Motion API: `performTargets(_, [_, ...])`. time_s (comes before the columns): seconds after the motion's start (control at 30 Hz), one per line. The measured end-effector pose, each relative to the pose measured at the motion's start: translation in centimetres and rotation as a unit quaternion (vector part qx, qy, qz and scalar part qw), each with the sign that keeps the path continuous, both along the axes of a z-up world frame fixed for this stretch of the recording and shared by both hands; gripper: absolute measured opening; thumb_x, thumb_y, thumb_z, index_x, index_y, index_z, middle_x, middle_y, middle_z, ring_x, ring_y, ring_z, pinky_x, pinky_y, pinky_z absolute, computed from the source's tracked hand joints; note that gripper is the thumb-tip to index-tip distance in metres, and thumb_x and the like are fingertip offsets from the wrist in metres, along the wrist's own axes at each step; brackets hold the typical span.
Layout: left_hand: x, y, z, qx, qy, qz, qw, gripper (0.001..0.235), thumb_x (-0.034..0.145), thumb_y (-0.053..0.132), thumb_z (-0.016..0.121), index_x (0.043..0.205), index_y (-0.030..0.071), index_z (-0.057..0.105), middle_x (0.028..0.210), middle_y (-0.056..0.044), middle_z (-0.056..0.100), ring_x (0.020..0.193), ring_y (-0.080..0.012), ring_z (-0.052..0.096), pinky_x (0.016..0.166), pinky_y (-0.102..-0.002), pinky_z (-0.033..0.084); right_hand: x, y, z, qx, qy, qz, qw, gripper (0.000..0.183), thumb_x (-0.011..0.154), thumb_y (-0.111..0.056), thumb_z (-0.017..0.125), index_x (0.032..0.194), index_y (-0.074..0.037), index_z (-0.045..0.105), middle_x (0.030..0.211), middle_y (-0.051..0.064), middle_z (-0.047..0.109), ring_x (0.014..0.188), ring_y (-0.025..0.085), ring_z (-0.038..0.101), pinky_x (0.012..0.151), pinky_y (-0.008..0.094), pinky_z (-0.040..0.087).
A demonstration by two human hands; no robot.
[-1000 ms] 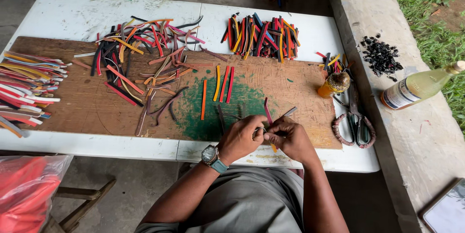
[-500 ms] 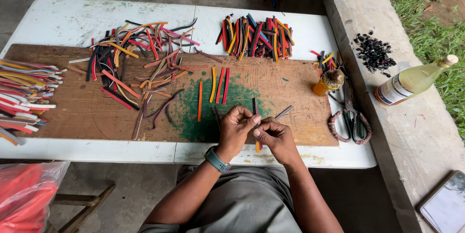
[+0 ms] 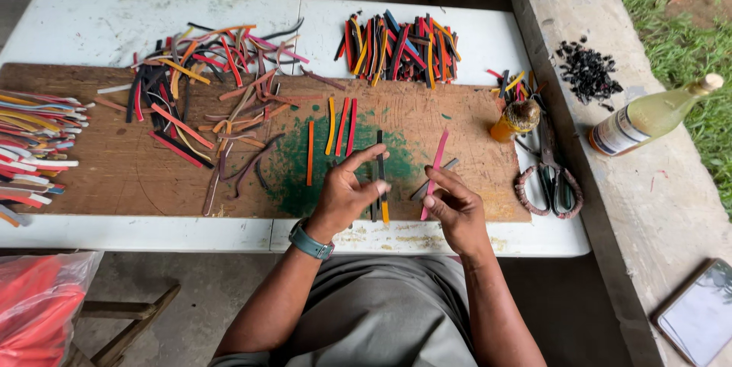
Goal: The person repeatedly picks up thin colored strips from a pile, applies a yellow substance from a small jar to each strip, and places them in a neat row on a wooden board. The person then gathers several coated strips and begins to twist them together.
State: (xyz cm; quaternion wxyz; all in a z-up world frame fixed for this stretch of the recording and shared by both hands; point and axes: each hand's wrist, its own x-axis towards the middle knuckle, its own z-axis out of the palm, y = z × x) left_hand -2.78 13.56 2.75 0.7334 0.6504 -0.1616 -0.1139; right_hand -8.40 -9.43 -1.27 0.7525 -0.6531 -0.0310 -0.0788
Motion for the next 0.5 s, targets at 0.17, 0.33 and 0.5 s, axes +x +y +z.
performTargets(0.17, [-0.9, -0.4, 1.4, -0.005, -0.082, -0.117, 0.99, 0.08, 0.085, -0.015, 0.065, 0.158, 0.007, 0.04, 0.159, -0.011, 0.044, 0.135, -0.0178, 0.053, 0.094, -0.026, 0.062, -0.6, 0.4, 1.5, -0.027, 0.013, 0.075, 0.997, 0.067, 0.083, 0.001, 0.078, 0.145, -0.004, 0.055, 0.154, 0.004, 0.051, 0.078, 0.008, 0.064, 0.075, 0.025, 0.057])
performTargets(0.33, [-1.2, -0.8, 2.2, 0.052, -0.104, -0.127, 0.985, 0.086, 0.082, -0.014, 0.067, 0.158, 0.012, 0.035, 0.162, -0.01, 0.036, 0.139, -0.018, 0.05, 0.088, -0.025, 0.065, -1.2, 1.0, 2.5, -0.037, 0.046, 0.147, 0.987, 0.09, 0.084, 0.0, 0.081, 0.162, -0.009, 0.038, 0.094, 0.004, 0.068, 0.076, 0.008, 0.062, 0.072, 0.024, 0.052])
performTargets(0.5, [-1.6, -0.6, 2.6, 0.099, -0.108, -0.138, 0.98, 0.09, 0.082, -0.012, 0.069, 0.16, 0.013, 0.033, 0.161, -0.008, 0.035, 0.134, -0.0175, 0.053, 0.087, -0.025, 0.065, -1.9, 1.0, 3.3, -0.028, 0.059, 0.18, 0.981, 0.097, 0.084, 0.001, 0.079, 0.165, -0.01, 0.027, 0.089, 0.001, 0.066, 0.076, 0.009, 0.062, 0.072, 0.025, 0.053])
